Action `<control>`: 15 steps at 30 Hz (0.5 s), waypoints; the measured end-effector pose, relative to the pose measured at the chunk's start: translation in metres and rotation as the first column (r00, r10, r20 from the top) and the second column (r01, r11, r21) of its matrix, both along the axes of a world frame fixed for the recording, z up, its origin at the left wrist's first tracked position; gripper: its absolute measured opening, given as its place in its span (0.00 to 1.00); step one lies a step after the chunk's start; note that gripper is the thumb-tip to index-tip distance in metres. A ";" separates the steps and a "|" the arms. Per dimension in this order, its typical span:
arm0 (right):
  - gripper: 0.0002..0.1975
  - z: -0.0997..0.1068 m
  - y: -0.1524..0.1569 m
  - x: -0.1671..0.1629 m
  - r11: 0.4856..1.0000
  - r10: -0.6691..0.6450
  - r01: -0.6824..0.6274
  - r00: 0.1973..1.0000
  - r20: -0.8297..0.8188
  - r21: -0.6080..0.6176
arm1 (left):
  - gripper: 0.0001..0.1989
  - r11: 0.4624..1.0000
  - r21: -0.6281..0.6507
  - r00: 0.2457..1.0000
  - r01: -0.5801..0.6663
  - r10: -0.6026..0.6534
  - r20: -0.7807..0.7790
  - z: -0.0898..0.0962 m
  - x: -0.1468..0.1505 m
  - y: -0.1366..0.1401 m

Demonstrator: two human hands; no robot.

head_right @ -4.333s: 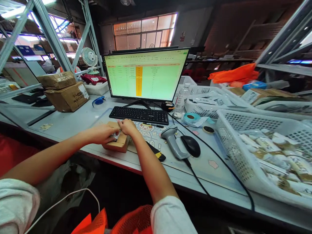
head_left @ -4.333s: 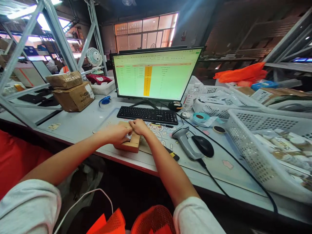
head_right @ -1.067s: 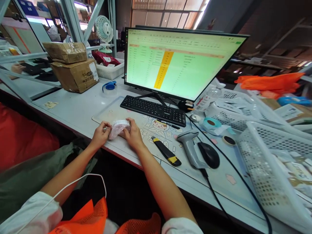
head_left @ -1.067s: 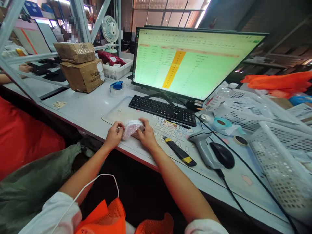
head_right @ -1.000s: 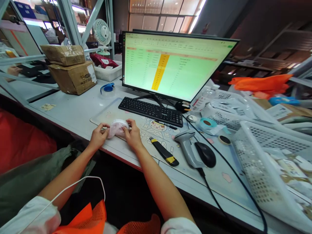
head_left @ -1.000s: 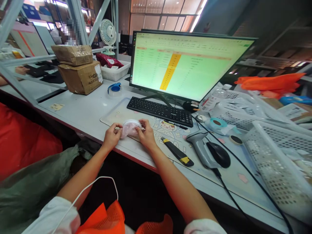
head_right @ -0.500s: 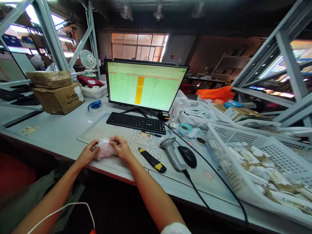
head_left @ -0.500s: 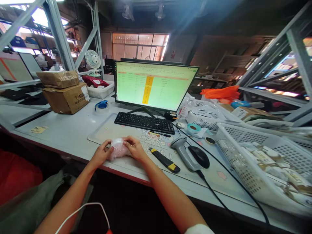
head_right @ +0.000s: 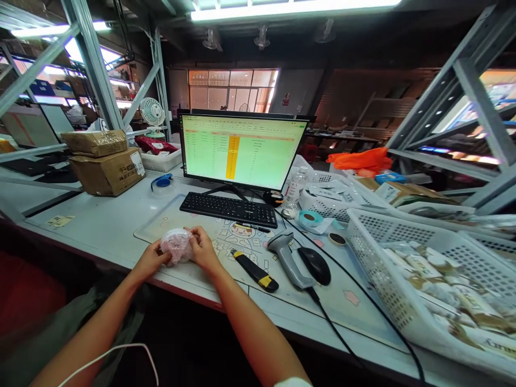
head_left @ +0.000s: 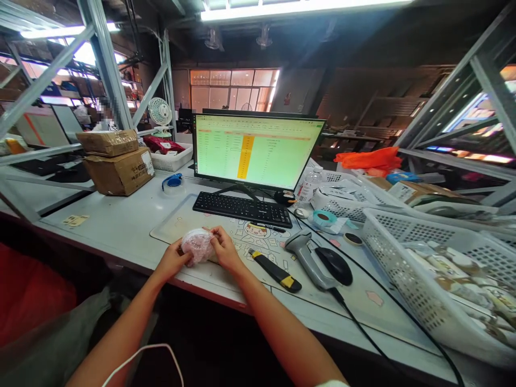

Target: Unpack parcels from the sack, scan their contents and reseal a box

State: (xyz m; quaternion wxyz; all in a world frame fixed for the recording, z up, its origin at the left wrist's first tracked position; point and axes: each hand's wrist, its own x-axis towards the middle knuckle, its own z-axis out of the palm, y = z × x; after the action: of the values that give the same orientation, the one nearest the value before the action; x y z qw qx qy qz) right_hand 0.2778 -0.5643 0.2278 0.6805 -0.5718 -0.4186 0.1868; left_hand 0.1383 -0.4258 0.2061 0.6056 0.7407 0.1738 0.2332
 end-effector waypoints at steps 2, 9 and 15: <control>0.08 0.001 -0.004 0.001 0.998 0.061 -0.060 0.998 0.032 -0.033 | 0.19 0.993 0.086 0.997 -0.082 0.082 0.001 0.000 -0.001 -0.001; 0.14 0.002 -0.005 -0.006 0.995 -0.052 0.067 0.979 0.197 -0.071 | 0.08 0.955 0.243 0.985 -0.170 0.173 0.007 0.001 -0.002 -0.003; 0.14 0.022 -0.018 0.035 0.806 -0.590 0.587 0.807 0.022 0.081 | 0.31 0.958 -0.224 0.976 -0.176 0.200 0.085 0.001 -0.005 0.005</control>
State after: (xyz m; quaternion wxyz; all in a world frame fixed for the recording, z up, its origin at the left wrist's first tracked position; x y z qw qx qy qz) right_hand 0.3123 -0.5821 0.2500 0.7147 -0.6531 -0.2426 -0.0613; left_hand 0.1334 -0.4207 0.2069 0.6658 0.6372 0.2352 0.3088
